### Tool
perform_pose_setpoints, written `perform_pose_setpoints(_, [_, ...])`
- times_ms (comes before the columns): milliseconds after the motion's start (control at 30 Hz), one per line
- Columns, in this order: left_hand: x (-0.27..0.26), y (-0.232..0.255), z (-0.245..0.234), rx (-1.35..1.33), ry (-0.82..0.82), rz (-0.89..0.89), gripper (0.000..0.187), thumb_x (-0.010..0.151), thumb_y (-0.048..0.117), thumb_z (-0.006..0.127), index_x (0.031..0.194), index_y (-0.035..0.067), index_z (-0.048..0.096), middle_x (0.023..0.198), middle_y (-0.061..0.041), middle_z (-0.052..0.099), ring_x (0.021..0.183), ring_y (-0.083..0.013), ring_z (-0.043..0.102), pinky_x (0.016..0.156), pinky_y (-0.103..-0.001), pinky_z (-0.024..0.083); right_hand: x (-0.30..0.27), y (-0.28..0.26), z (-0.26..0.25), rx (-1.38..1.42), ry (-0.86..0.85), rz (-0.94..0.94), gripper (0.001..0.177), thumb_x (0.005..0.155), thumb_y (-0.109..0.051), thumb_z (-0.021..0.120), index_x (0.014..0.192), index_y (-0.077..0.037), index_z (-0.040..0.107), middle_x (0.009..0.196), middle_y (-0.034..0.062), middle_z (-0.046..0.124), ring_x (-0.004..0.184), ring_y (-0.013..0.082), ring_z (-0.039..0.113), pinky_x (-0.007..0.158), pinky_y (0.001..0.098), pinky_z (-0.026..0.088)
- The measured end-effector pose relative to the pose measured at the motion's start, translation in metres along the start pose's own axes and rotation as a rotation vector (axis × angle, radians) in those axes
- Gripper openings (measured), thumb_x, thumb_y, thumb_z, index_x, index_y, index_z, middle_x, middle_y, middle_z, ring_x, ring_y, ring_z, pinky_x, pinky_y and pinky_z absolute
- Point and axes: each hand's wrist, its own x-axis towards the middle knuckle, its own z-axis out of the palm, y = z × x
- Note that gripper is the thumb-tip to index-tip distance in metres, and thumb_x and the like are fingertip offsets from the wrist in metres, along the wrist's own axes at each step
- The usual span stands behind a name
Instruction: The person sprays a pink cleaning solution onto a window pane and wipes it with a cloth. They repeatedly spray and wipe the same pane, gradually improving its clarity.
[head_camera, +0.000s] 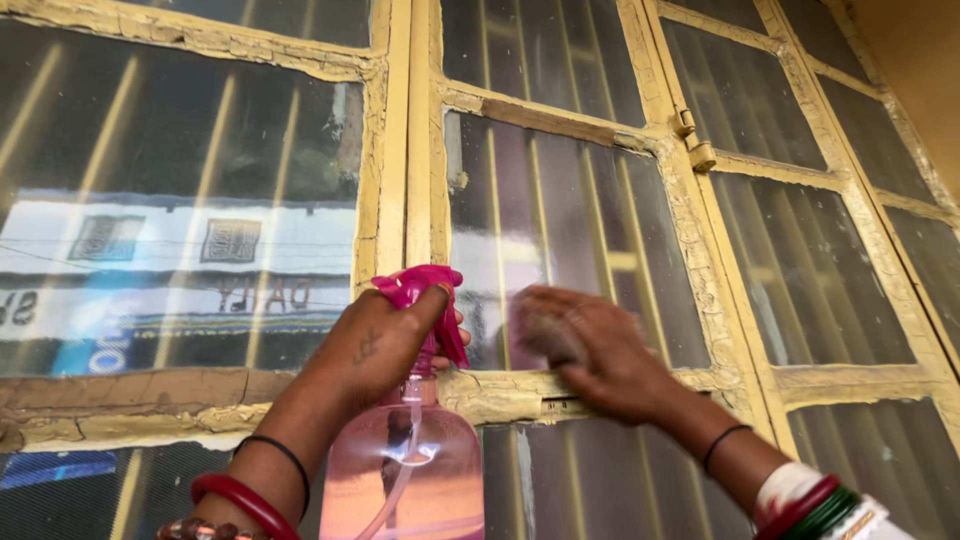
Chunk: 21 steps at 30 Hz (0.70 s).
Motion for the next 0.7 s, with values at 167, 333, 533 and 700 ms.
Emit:
perform_pose_setpoints(167, [-0.003, 0.001, 0.002, 0.06, 0.008, 0.005, 0.051, 0.096, 0.044, 0.049, 0.097, 0.002, 0.076, 0.091, -0.013, 0.081, 0.079, -0.0217, 0.078, 0.075, -0.035, 0.061, -0.005, 0.101, -0.002, -0.041, 0.45, 0.32, 0.053, 0.086, -0.025, 0.055, 0.136, -0.007, 0.055, 0.148, 0.0185, 0.05, 0.137, 0.0351, 0.047, 0.115, 0.051, 0.036])
perform_pose_setpoints(333, [-0.001, 0.0, 0.002, -0.026, -0.004, 0.023, 0.049, 0.098, 0.044, 0.051, 0.097, 0.0, 0.072, 0.089, -0.014, 0.079, 0.077, -0.0231, 0.078, 0.07, -0.035, 0.064, 0.058, 0.084, 0.022, -0.249, 0.605, 0.674, 0.06, 0.084, -0.03, 0.069, 0.136, -0.005, 0.053, 0.129, 0.0234, 0.051, 0.12, 0.0419, 0.053, 0.098, 0.0549, 0.041])
perform_pose_setpoints(533, [0.002, -0.002, 0.003, 0.01, -0.01, 0.052, 0.051, 0.098, 0.045, 0.049, 0.096, -0.001, 0.071, 0.085, -0.016, 0.079, 0.075, -0.0253, 0.078, 0.068, -0.036, 0.062, 0.151, -0.049, 0.047, -0.044, 0.643, 0.217, 0.056, 0.079, -0.022, 0.068, 0.132, -0.011, 0.055, 0.129, 0.0148, 0.058, 0.122, 0.036, 0.056, 0.107, 0.0516, 0.038])
perform_pose_setpoints(700, [-0.003, -0.001, 0.008, 0.155, 0.019, -0.051, 0.056, 0.096, 0.05, 0.051, 0.098, 0.0, 0.077, 0.087, -0.014, 0.081, 0.08, -0.0231, 0.079, 0.079, -0.038, 0.062, 0.15, -0.042, 0.028, -0.006, 0.573, 0.084, 0.058, 0.081, -0.025, 0.065, 0.136, -0.009, 0.053, 0.134, 0.0147, 0.057, 0.128, 0.0344, 0.053, 0.111, 0.0513, 0.033])
